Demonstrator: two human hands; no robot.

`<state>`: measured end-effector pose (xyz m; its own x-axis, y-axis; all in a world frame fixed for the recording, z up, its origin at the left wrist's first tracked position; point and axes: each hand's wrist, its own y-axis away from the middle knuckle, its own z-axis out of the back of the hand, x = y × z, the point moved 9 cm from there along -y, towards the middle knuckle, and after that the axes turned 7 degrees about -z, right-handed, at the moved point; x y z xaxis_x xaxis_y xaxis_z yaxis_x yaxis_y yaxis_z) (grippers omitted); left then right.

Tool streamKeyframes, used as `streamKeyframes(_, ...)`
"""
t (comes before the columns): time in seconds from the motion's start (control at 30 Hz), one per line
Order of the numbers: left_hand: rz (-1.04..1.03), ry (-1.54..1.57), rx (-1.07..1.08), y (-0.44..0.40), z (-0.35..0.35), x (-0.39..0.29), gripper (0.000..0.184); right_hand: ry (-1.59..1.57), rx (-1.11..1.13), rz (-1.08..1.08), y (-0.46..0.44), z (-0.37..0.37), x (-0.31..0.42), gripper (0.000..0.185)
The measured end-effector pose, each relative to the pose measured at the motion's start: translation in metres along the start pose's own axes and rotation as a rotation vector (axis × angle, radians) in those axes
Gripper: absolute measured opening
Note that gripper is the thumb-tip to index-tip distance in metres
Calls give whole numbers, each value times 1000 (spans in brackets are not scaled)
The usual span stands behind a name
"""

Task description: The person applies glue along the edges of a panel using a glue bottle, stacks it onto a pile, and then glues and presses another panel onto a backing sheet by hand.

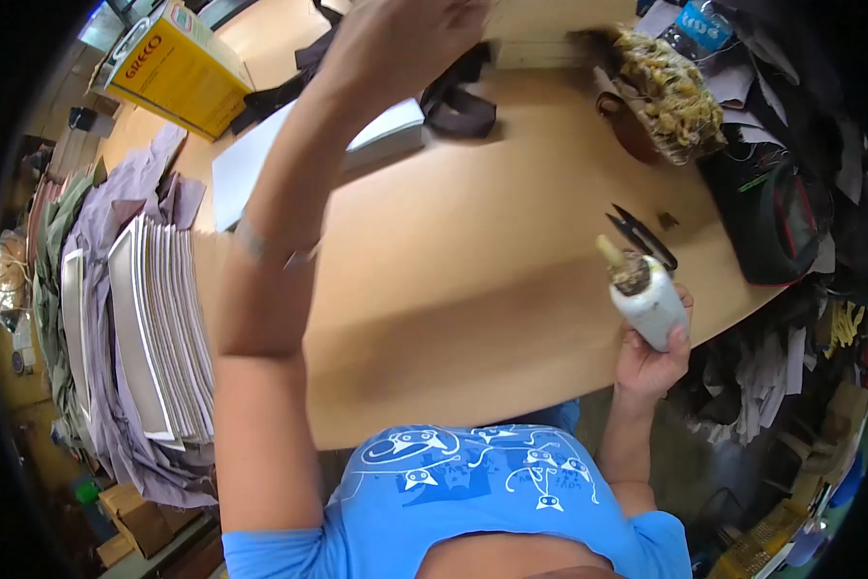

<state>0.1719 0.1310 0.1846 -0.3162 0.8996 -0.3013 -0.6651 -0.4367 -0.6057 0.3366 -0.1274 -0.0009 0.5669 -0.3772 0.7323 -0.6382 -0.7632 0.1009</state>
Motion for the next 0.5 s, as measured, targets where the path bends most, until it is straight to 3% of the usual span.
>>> streamKeyframes(0.03,24,-218,144,24,6,-12,17,-41,12,-13,-1,2,0,49)
streamKeyframes(0.07,-129,-12,72,49,16,-19,11,-83,25,-28,-1,3,-1,49)
streamKeyframes(0.13,135,103,352,104,15,-3,15,-107,30,-26,-2,4,-1,48)
streamKeyframes(0.17,150,347,255,151,23,7,15,-103,57,-41,-3,6,-3,48)
streamKeyframes(0.2,345,363,388,177,22,13,20,-103,78,-35,-3,8,-2,49)
streamKeyframes(0.27,512,365,522,231,17,28,20,-80,90,-32,-3,5,-3,49)
streamKeyframes(0.33,461,346,434,253,29,37,23,-40,98,-12,-2,2,-2,48)
streamKeyframes(0.43,553,129,362,268,50,51,21,-14,95,9,-3,2,-1,47)
streamKeyframes(0.5,438,-30,318,247,48,39,19,-1,90,14,-3,2,0,45)
